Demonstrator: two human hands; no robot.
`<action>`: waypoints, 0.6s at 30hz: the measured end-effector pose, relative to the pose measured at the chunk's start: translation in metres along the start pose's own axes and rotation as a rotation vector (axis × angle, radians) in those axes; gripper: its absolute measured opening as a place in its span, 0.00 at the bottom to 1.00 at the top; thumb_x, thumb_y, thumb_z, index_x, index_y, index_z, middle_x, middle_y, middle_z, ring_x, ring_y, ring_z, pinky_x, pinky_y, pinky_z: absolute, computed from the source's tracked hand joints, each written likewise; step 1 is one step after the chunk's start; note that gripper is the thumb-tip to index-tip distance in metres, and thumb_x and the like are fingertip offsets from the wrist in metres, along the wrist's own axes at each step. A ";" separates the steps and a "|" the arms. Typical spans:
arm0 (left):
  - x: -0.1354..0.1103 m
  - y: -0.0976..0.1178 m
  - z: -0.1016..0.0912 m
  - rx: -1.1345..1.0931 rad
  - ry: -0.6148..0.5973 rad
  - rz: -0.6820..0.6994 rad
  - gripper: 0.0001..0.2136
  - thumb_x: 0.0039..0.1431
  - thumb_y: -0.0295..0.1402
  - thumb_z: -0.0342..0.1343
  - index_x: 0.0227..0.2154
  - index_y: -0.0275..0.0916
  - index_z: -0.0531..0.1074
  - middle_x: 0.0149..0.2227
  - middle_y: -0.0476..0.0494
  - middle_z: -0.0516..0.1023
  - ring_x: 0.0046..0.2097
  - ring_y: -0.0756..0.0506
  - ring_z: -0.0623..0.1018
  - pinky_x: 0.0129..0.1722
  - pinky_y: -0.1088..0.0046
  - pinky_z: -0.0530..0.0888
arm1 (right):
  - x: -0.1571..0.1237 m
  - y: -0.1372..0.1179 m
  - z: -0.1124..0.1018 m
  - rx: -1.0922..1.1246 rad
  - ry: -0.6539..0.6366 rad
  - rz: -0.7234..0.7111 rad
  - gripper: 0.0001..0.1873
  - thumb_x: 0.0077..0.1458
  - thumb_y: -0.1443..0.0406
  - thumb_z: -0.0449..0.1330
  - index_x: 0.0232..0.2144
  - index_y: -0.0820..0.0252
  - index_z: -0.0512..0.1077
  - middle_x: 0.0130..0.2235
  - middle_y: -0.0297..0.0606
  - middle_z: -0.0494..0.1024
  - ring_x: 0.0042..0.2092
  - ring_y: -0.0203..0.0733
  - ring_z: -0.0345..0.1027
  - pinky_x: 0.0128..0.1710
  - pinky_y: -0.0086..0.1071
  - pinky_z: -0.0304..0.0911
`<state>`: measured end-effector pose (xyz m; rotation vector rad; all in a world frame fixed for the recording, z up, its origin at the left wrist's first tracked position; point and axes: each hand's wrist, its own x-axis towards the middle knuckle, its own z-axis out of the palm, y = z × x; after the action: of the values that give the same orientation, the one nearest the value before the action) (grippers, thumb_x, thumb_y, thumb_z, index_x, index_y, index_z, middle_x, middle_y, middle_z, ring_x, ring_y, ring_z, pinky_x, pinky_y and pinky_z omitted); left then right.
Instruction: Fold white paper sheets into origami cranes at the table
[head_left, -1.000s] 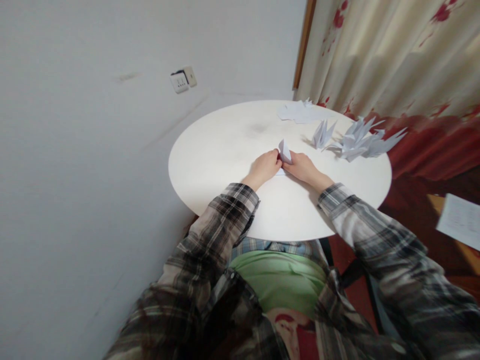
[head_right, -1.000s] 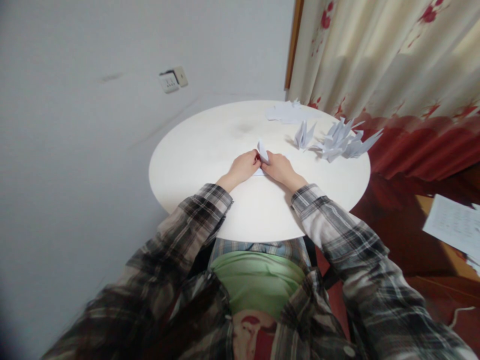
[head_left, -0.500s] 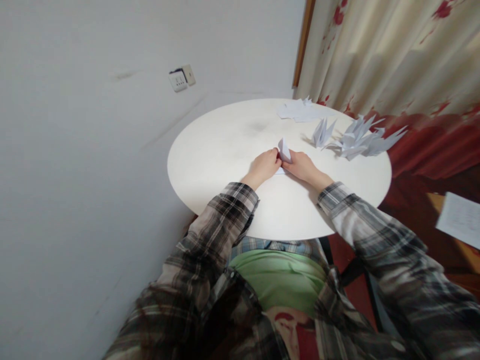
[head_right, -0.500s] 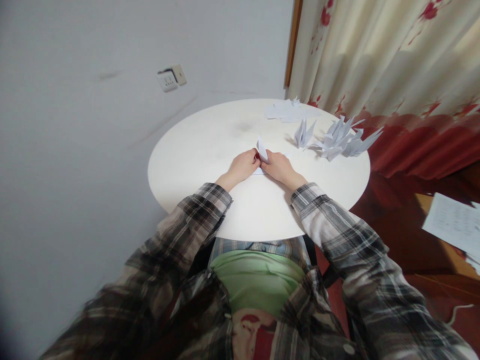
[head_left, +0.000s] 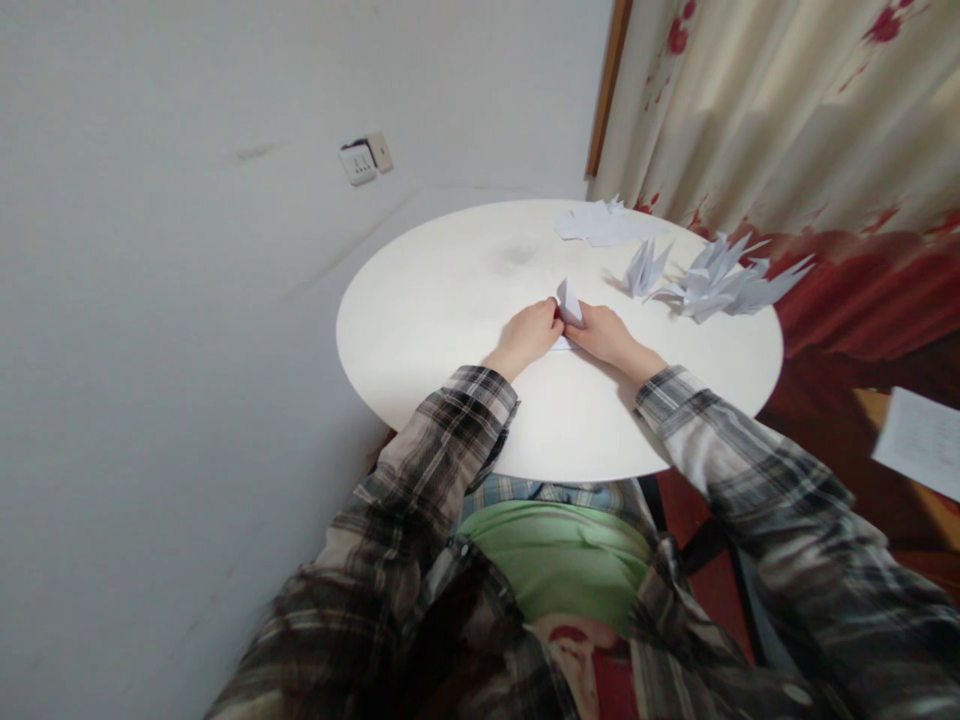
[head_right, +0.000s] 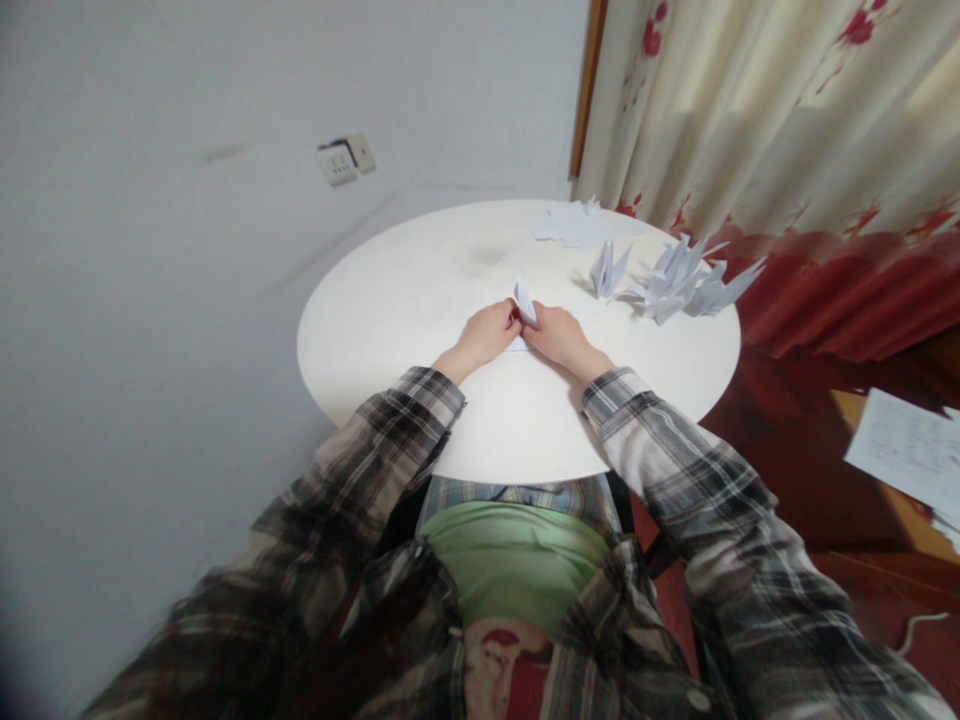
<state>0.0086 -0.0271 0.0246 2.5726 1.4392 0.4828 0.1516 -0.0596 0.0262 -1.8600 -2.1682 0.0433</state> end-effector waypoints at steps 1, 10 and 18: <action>0.000 0.000 0.000 0.000 0.000 0.001 0.12 0.62 0.32 0.43 0.44 0.36 0.67 0.45 0.38 0.76 0.45 0.44 0.75 0.43 0.69 0.70 | 0.000 0.000 0.000 0.000 0.001 0.001 0.20 0.57 0.58 0.48 0.47 0.61 0.68 0.43 0.48 0.78 0.42 0.52 0.72 0.36 0.34 0.59; 0.000 -0.003 0.002 0.000 0.010 0.020 0.12 0.62 0.32 0.43 0.44 0.36 0.67 0.45 0.38 0.76 0.44 0.43 0.76 0.42 0.68 0.70 | 0.000 -0.001 -0.001 0.011 -0.013 -0.001 0.19 0.56 0.59 0.49 0.47 0.61 0.68 0.43 0.48 0.78 0.42 0.51 0.71 0.37 0.35 0.59; 0.002 -0.005 0.004 -0.002 0.021 0.039 0.12 0.62 0.32 0.42 0.43 0.36 0.66 0.44 0.37 0.76 0.44 0.43 0.76 0.40 0.68 0.70 | 0.000 0.001 0.001 0.015 0.006 -0.008 0.19 0.56 0.59 0.48 0.46 0.61 0.68 0.43 0.48 0.78 0.42 0.51 0.71 0.36 0.34 0.59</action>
<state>0.0074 -0.0226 0.0196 2.6060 1.3968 0.5179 0.1521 -0.0590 0.0249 -1.8406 -2.1657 0.0518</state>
